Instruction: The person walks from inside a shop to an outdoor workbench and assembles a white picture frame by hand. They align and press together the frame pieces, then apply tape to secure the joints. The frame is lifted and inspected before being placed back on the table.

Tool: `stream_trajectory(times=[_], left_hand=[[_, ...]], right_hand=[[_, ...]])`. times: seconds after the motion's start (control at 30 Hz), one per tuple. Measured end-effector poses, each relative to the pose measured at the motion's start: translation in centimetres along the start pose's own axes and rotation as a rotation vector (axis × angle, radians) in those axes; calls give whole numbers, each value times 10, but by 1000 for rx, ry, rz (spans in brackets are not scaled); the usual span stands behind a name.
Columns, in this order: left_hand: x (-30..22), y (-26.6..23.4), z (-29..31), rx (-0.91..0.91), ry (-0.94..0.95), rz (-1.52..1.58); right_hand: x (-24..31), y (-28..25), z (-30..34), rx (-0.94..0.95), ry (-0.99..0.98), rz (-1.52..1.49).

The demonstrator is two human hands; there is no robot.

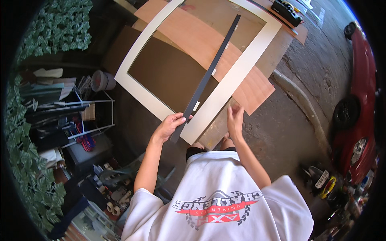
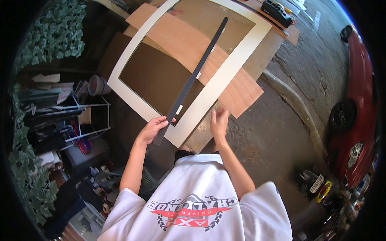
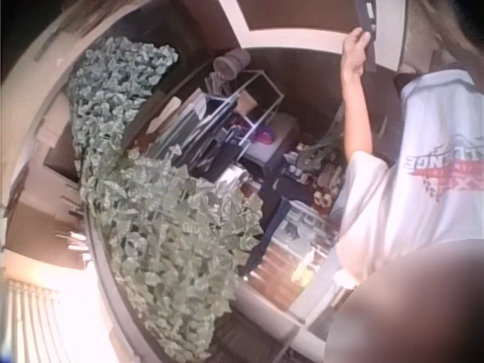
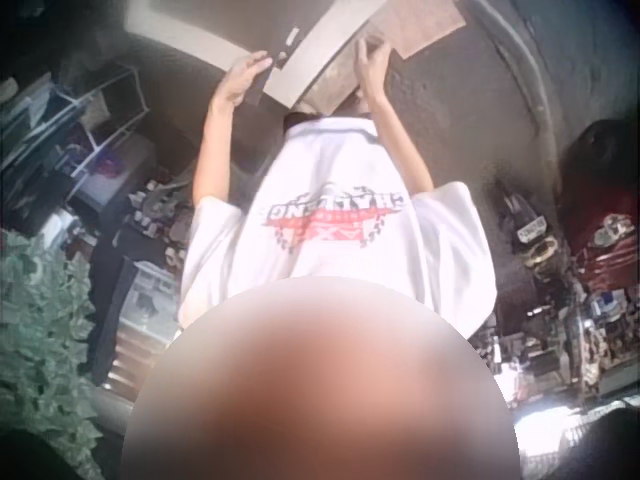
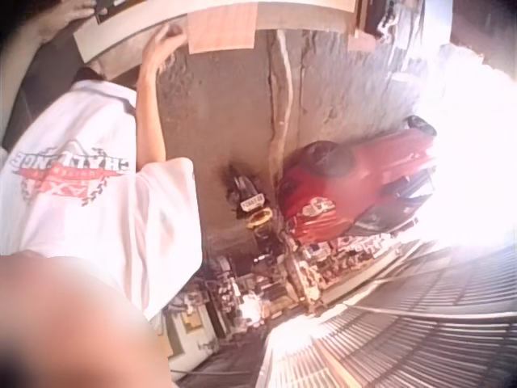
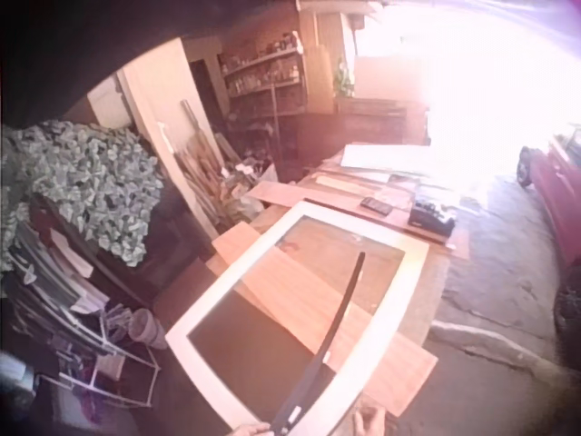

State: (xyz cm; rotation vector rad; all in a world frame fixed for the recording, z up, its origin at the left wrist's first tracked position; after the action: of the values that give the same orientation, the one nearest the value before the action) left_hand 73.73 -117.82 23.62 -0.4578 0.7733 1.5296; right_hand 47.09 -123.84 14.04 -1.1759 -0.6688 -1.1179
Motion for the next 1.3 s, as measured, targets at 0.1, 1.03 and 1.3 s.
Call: stream_trajectory(times=[0.1,1.03,1.3], left_hand=[[-11,-13,-8,53,55,-62],[-57,-110,-83,255,142,-203],[-25,-110,-103,229,49,-281]], right_hand=[[-30,27,37,38,222,-179],[-47,100,48,-419,334,-392],[-46,96,48,-554,309,-139]])
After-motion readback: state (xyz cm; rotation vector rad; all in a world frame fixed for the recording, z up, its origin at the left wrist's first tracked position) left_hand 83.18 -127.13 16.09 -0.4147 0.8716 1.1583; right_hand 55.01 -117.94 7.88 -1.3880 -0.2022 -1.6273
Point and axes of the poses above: each hand's wrist, its own z-axis away from the middle knuckle, its own y-axis out of the palm, x = y × z, the point moved 7 cm from there along -z, towards the middle knuckle, and after that the axes turned 1 degree about x, right-handed, at the moved point
